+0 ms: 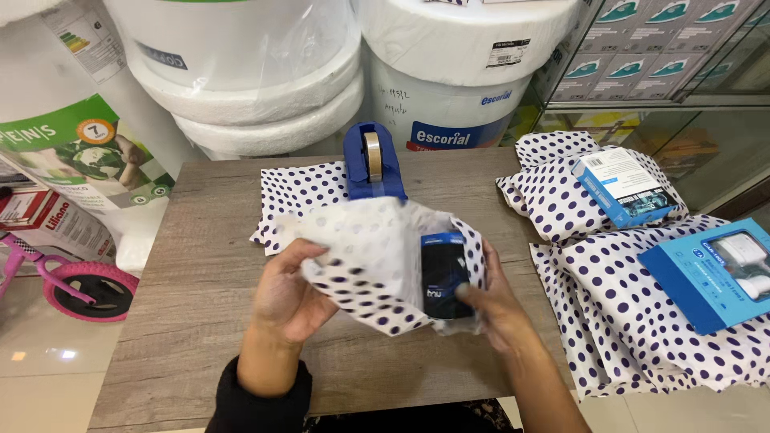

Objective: The person unwraps small electronic items from polka-dot paper by hand and using a tape dispenser.

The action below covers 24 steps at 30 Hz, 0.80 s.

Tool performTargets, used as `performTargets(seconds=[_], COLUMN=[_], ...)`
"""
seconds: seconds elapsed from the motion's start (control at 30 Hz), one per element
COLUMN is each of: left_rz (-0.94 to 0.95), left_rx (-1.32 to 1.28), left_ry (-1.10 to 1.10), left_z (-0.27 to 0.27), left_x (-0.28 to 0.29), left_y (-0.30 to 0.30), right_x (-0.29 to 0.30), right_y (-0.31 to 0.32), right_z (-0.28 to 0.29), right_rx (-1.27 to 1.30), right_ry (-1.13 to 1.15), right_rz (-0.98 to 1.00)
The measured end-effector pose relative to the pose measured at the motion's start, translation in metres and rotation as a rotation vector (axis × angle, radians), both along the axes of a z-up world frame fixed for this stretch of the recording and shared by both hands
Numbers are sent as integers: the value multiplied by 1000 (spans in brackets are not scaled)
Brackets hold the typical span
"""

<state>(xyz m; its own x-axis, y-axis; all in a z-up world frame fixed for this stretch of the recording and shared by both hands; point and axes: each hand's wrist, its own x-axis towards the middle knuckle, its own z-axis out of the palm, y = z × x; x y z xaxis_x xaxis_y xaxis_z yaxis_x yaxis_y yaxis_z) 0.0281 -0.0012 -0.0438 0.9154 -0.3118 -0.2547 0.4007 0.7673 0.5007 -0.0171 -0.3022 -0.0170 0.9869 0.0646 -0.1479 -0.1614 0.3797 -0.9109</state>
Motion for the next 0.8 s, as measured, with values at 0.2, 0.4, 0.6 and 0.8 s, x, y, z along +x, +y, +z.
performTargets(seconds=[0.2, 0.4, 0.6, 0.8], left_rz=[-128, 116, 350, 190], left_rx=[212, 812, 680, 855], left_ry=[-172, -247, -235, -181], left_z=[72, 149, 169, 220], left_x=[3, 24, 37, 49], left_y=[-44, -28, -26, -19], right_x=[15, 28, 27, 15], right_y=[-17, -79, -102, -108], right_z=[-37, -48, -23, -26], right_rx=[-200, 269, 594, 846], right_ry=[-83, 29, 214, 154], right_rz=[-140, -221, -256, -100])
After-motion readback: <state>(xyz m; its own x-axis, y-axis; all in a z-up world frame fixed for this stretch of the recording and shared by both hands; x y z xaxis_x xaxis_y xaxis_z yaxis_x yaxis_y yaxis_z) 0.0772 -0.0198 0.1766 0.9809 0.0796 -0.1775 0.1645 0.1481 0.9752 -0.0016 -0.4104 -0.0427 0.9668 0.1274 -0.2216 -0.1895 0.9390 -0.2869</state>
